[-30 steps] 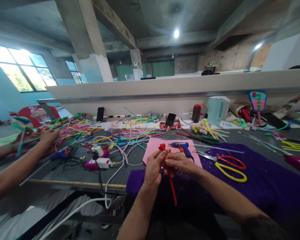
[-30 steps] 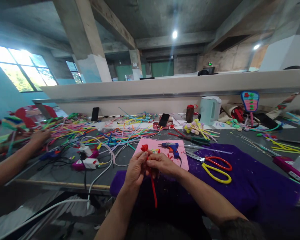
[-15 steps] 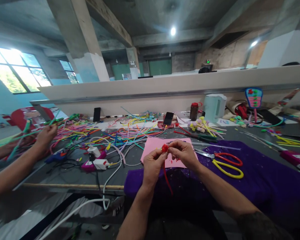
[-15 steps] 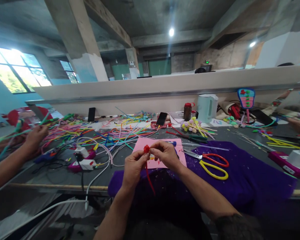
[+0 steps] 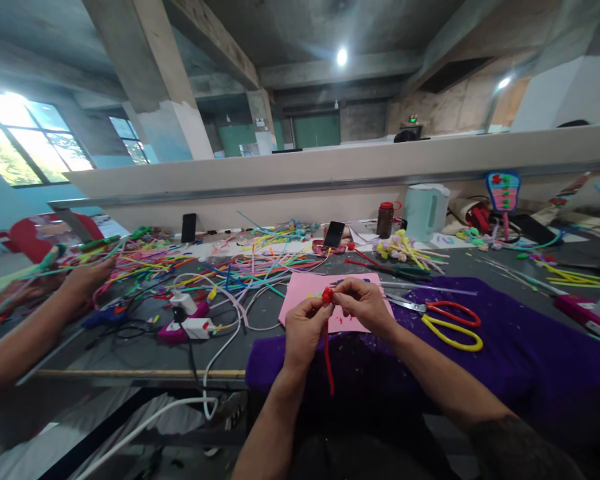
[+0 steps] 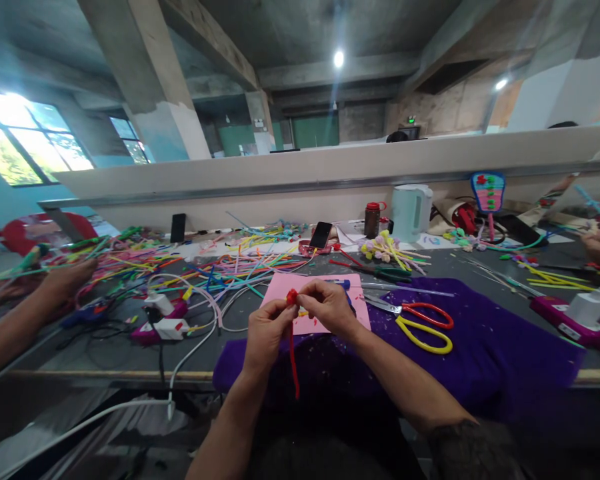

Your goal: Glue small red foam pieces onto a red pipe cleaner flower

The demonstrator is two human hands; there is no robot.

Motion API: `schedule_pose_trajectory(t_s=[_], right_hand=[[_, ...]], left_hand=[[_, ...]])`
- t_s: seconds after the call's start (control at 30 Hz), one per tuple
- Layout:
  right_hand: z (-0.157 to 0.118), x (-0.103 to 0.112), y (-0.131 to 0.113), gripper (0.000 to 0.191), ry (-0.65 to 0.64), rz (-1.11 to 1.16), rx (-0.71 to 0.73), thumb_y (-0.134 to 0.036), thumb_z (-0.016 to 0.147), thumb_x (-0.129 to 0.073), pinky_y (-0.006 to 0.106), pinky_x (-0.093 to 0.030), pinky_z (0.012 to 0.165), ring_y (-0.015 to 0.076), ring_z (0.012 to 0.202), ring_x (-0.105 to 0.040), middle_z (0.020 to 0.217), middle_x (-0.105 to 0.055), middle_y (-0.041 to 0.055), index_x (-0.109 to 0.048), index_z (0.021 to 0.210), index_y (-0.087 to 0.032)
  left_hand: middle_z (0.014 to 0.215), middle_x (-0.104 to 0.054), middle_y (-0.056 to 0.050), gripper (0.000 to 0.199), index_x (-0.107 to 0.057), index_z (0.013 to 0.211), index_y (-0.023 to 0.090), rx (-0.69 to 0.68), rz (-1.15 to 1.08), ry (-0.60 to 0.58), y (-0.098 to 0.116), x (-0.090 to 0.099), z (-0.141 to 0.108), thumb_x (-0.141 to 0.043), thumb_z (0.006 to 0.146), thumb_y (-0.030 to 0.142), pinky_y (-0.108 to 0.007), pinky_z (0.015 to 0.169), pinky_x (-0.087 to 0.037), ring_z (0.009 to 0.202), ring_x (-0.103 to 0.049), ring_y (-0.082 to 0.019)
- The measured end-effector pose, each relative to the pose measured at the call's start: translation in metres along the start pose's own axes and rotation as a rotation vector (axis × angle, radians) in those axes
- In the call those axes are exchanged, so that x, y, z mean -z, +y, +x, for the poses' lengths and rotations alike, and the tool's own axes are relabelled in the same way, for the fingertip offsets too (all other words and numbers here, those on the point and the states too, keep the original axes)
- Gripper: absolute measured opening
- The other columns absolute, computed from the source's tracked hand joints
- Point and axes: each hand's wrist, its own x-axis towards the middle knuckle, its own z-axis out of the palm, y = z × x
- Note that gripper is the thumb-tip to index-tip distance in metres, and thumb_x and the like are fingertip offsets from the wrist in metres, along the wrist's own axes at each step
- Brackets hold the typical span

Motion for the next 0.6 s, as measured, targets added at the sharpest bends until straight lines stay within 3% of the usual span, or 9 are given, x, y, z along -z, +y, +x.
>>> schedule_pose_trajectory(t_s=[0.13,0.6], right_hand=[[0.0005,-0.0013,0.0042,0.016,0.007,-0.001,-0.026,-0.030,0.073,-0.059,0.018,-0.038,0.038,0.0059,0.042,-0.047,0.056,-0.053,-0.0033,-0.055,0.068,-0.015],[-0.0025,-0.0084,0.0056,0.013,0.075,-0.009,-0.054,-0.025,0.072,-0.058,0.019,-0.033,0.041,0.0060,0.043,-0.041,0.052,-0.051,-0.0036,-0.052,0.064,-0.016]], left_hand=[[0.044,-0.046,0.005,0.024,-0.063,0.068,0.013,0.049,-0.052,-0.047,-0.0002,-0.0012,-0.0017,-0.065,0.067,0.038,-0.019,0.040,-0.027,0.038,-0.037,-0.005],[0.043,-0.047,0.004,0.027,-0.064,0.070,0.012,0.050,-0.103,-0.023,-0.0038,-0.0051,-0.0029,-0.066,0.065,0.039,-0.018,0.040,-0.029,0.037,-0.039,-0.006]])
